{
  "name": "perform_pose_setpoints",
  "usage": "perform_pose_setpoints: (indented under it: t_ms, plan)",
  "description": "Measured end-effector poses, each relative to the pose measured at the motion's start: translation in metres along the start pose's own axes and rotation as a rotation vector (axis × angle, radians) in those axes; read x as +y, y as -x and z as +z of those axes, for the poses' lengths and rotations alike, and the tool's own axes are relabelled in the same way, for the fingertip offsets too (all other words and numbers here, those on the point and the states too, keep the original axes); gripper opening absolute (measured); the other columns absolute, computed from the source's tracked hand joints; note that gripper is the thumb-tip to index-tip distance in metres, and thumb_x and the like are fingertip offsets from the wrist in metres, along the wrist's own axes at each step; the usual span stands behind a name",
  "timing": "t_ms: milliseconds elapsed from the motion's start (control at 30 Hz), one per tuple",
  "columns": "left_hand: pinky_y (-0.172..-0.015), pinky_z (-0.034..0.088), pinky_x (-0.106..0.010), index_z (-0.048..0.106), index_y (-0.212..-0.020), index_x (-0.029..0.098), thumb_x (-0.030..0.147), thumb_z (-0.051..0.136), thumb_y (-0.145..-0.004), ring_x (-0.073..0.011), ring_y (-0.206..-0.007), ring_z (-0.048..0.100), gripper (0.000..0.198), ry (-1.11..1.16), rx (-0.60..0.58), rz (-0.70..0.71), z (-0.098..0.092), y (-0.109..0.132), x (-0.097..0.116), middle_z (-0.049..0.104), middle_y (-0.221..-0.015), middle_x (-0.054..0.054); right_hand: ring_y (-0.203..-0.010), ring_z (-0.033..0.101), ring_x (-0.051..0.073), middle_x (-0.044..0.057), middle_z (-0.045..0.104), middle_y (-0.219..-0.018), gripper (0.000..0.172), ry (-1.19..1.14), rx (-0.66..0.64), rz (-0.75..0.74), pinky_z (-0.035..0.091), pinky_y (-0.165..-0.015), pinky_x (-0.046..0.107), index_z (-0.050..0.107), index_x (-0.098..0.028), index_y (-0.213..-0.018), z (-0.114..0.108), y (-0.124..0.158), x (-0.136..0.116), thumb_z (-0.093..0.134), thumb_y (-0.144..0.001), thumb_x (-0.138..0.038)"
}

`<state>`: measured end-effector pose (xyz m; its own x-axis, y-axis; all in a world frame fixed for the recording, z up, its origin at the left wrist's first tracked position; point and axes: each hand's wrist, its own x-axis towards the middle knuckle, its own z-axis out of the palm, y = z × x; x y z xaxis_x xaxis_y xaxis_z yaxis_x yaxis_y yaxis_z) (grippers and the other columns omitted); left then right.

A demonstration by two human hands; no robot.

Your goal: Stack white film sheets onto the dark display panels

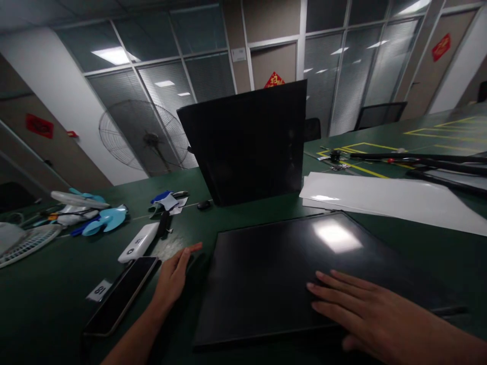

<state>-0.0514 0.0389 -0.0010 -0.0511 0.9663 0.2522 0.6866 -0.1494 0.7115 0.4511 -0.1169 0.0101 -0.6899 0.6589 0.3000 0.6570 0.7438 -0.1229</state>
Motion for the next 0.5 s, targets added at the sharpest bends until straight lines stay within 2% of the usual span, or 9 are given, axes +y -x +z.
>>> perform_pose_setpoints:
  t_ms: [67,133,200,300,367,400,433,500]
  plan:
    - [-0.122,0.049,-0.056,0.084,-0.119,0.021,0.075,0.039,-0.1,-0.0348,-0.134,0.071,0.073,0.004,0.028,0.037,0.0,0.001,0.001,0.08,-0.135,-0.01,-0.143,0.061,0.031,0.005,0.06,-0.158,0.065,-0.094,-0.178,0.013,0.056,-0.118,0.046,0.053,-0.036,-0.165,0.005,-0.039,0.009,0.068,-0.102,-0.043]
    - [-0.123,0.049,-0.055,0.085,-0.115,0.022,0.07,0.043,-0.101,-0.0336,-0.134,0.071,0.066,-0.048,0.013,0.085,-0.001,0.002,0.003,0.079,-0.137,-0.01,-0.149,0.055,0.033,0.004,0.054,-0.164,0.06,-0.164,-0.282,0.118,0.05,-0.124,0.055,0.053,-0.037,-0.164,0.001,-0.069,0.039,0.059,-0.106,-0.047]
    - [-0.123,0.05,-0.056,0.086,-0.115,0.024,0.064,0.048,-0.101,-0.0329,-0.134,0.071,0.057,-0.14,-0.057,0.133,-0.001,0.003,0.005,0.078,-0.139,-0.009,-0.151,0.052,0.037,0.004,0.052,-0.165,0.054,-0.101,-0.179,0.271,0.045,-0.126,0.061,0.063,-0.035,-0.157,-0.005,-0.083,0.089,0.052,-0.106,-0.051]
    - [-0.125,0.046,-0.06,0.084,-0.123,0.026,0.056,0.053,-0.1,-0.0334,-0.142,0.065,0.049,-0.269,-0.156,0.176,0.0,0.003,0.005,0.074,-0.146,-0.009,-0.162,0.036,0.038,0.014,0.044,-0.17,0.062,0.065,0.016,0.472,0.025,-0.135,0.061,0.064,-0.018,-0.155,-0.003,-0.072,0.181,0.044,-0.104,-0.048]
    - [-0.127,0.043,-0.061,0.083,-0.127,0.026,0.053,0.053,-0.1,-0.0334,-0.147,0.061,0.049,-0.309,-0.178,0.165,0.001,0.002,0.002,0.07,-0.151,-0.009,-0.164,0.031,0.038,0.013,0.04,-0.174,0.069,0.093,0.079,0.695,0.026,-0.131,0.067,0.058,-0.019,-0.158,0.006,-0.052,0.235,0.046,-0.099,-0.053]
    - [-0.128,0.043,-0.061,0.082,-0.129,0.025,0.052,0.052,-0.101,-0.0332,-0.149,0.06,0.05,-0.317,-0.18,0.154,0.002,0.001,0.001,0.069,-0.153,-0.009,-0.16,0.034,0.047,0.017,0.041,-0.172,0.072,0.106,0.096,0.802,0.028,-0.121,0.081,0.058,-0.019,-0.155,0.012,-0.04,0.255,0.044,-0.097,-0.059]
    - [-0.129,0.042,-0.061,0.081,-0.13,0.024,0.052,0.051,-0.101,-0.033,-0.15,0.058,0.051,-0.323,-0.182,0.143,0.003,0.0,0.0,0.068,-0.155,-0.01,-0.158,0.034,0.051,0.015,0.04,-0.173,0.076,0.117,0.091,0.862,0.024,-0.114,0.089,0.057,-0.022,-0.155,0.018,-0.03,0.271,0.042,-0.096,-0.068]
    - [-0.13,0.039,-0.061,0.08,-0.133,0.023,0.051,0.05,-0.101,-0.0327,-0.152,0.056,0.051,-0.334,-0.191,0.132,0.004,0.0,-0.002,0.066,-0.157,-0.01,-0.158,0.033,0.052,0.013,0.039,-0.174,0.082,0.106,0.066,0.912,0.019,-0.115,0.089,0.056,-0.024,-0.155,0.027,-0.013,0.292,0.036,-0.095,-0.077]
